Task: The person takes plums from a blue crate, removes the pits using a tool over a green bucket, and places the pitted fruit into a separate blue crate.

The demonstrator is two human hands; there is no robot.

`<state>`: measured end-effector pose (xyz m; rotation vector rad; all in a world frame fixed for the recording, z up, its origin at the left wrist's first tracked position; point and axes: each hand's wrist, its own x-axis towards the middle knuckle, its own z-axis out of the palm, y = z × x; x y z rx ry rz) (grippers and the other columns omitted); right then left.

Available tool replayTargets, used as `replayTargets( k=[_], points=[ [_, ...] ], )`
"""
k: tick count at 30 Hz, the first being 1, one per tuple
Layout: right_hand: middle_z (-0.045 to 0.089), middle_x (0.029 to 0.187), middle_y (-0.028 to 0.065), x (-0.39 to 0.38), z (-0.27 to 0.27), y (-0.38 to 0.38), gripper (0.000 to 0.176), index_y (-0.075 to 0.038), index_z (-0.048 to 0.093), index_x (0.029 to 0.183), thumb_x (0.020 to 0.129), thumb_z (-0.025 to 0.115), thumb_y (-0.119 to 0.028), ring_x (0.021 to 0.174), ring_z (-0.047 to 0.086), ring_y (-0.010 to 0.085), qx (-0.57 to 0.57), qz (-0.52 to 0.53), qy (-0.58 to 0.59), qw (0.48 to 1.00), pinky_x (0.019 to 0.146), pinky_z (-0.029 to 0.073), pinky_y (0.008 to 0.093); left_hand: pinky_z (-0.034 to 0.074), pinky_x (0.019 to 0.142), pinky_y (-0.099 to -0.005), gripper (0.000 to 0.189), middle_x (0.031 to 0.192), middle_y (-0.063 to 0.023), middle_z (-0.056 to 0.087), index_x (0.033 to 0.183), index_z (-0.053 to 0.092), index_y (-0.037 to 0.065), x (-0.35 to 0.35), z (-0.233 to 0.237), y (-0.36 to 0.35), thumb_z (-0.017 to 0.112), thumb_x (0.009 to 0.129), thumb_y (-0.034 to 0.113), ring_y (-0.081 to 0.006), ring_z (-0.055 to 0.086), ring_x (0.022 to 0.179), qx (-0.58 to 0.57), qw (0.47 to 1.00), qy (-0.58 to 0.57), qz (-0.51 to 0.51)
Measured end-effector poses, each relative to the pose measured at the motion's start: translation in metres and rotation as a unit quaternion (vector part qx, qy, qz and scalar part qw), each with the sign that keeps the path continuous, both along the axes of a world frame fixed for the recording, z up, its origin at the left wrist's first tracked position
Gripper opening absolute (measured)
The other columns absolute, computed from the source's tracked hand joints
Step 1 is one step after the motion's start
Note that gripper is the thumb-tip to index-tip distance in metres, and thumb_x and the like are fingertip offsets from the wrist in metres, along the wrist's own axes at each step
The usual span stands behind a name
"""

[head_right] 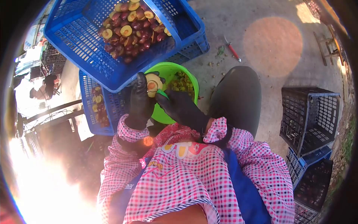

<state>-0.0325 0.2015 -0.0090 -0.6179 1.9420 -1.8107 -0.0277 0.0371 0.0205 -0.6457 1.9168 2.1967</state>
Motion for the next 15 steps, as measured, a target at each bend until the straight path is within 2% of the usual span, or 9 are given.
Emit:
replayTargets(
  k=[2,4,5,7,8,10,13,14,15],
  points=[
    [0.058,0.063,0.0128,-0.004,0.001,0.000,0.041,0.001,0.061,0.102,0.095,0.054,-0.039,0.063,0.063,0.0292,0.002,0.031,0.011,0.999,0.055,0.048,0.0418,0.052,0.070,-0.0272,0.069,0.101,-0.0118,0.066,0.114,0.057,-0.001,-0.003,0.000,0.000,0.038,0.095,0.062,-0.0185,0.064,0.081,-0.104,0.992,0.019,-0.069],
    [0.051,0.060,0.0026,-0.007,0.011,-0.002,0.045,-0.001,0.059,0.089,0.100,0.046,-0.043,0.050,0.046,0.0098,0.005,0.043,-0.270,0.962,0.048,0.037,0.0261,0.050,0.064,-0.0244,0.065,0.095,-0.0071,0.065,0.113,0.059,0.001,-0.006,0.002,0.000,0.041,0.095,0.061,-0.0138,0.062,0.077,-0.041,0.998,-0.010,-0.048],
    [0.051,0.060,0.0026,-0.011,0.017,0.004,0.045,-0.001,0.059,0.089,0.100,0.046,-0.043,0.050,0.046,0.0098,0.006,0.043,-0.270,0.962,0.048,0.037,0.0261,0.047,0.059,-0.0216,0.061,0.090,-0.0023,0.064,0.112,0.061,0.003,-0.008,0.004,0.001,0.043,0.095,0.060,-0.0091,0.060,0.073,0.021,0.999,-0.037,-0.026],
    [0.042,0.053,-0.0011,-0.016,0.028,0.016,0.048,-0.006,0.056,0.084,0.100,0.041,-0.049,0.040,0.037,0.0079,-0.177,0.164,-0.507,0.828,0.040,0.030,0.0240,0.050,0.063,-0.0244,0.067,0.091,-0.0061,0.064,0.112,0.059,0.001,-0.013,0.005,0.009,0.040,0.095,0.063,-0.0136,0.061,0.076,-0.012,0.998,0.039,-0.039],
    [0.042,0.053,-0.0011,-0.013,0.025,0.015,0.048,-0.006,0.056,0.084,0.100,0.041,-0.049,0.040,0.037,0.0079,-0.178,0.164,-0.507,0.827,0.040,0.030,0.0240,0.052,0.066,-0.0272,0.072,0.093,-0.0099,0.065,0.113,0.057,-0.001,-0.016,0.005,0.015,0.036,0.094,0.066,-0.0180,0.063,0.078,-0.045,0.991,0.116,-0.053],
    [0.035,0.048,-0.0027,-0.005,0.021,0.012,0.048,-0.008,0.053,0.083,0.100,0.038,-0.051,0.034,0.029,0.0069,-0.355,0.172,-0.632,0.666,0.035,0.023,0.0237,0.052,0.061,-0.0267,0.072,0.093,-0.0097,0.065,0.114,0.057,0.001,-0.019,0.003,0.028,0.037,0.093,0.067,-0.0178,0.063,0.074,0.027,0.996,0.079,-0.009],
    [0.040,0.048,-0.0018,-0.002,0.028,0.014,0.048,-0.007,0.054,0.082,0.100,0.037,-0.049,0.035,0.033,0.0074,-0.286,0.151,-0.571,0.754,0.035,0.026,0.0237,0.051,0.054,-0.0267,0.071,0.092,-0.0092,0.065,0.116,0.056,0.004,-0.027,0.000,0.019,0.039,0.091,0.068,-0.0177,0.062,0.068,0.138,0.989,-0.007,0.046],
    [0.040,0.048,-0.0018,0.002,0.025,0.014,0.048,-0.007,0.054,0.082,0.100,0.037,-0.049,0.035,0.033,0.0074,-0.286,0.154,-0.570,0.755,0.035,0.026,0.0237,0.050,0.052,-0.0272,0.069,0.092,-0.0088,0.065,0.116,0.056,0.006,-0.031,-0.002,0.006,0.040,0.091,0.069,-0.0177,0.061,0.066,0.173,0.982,-0.058,0.057],
    [0.041,0.049,-0.0016,0.005,0.019,0.014,0.048,-0.006,0.054,0.082,0.100,0.038,-0.048,0.036,0.035,0.0073,-0.284,0.180,-0.516,0.788,0.036,0.027,0.0233,0.051,0.068,-0.0275,0.066,0.096,-0.0070,0.063,0.110,0.057,0.008,-0.041,-0.003,-0.016,0.038,0.092,0.068,-0.0160,0.060,0.080,0.132,0.990,-0.050,0.024]
  ],
)
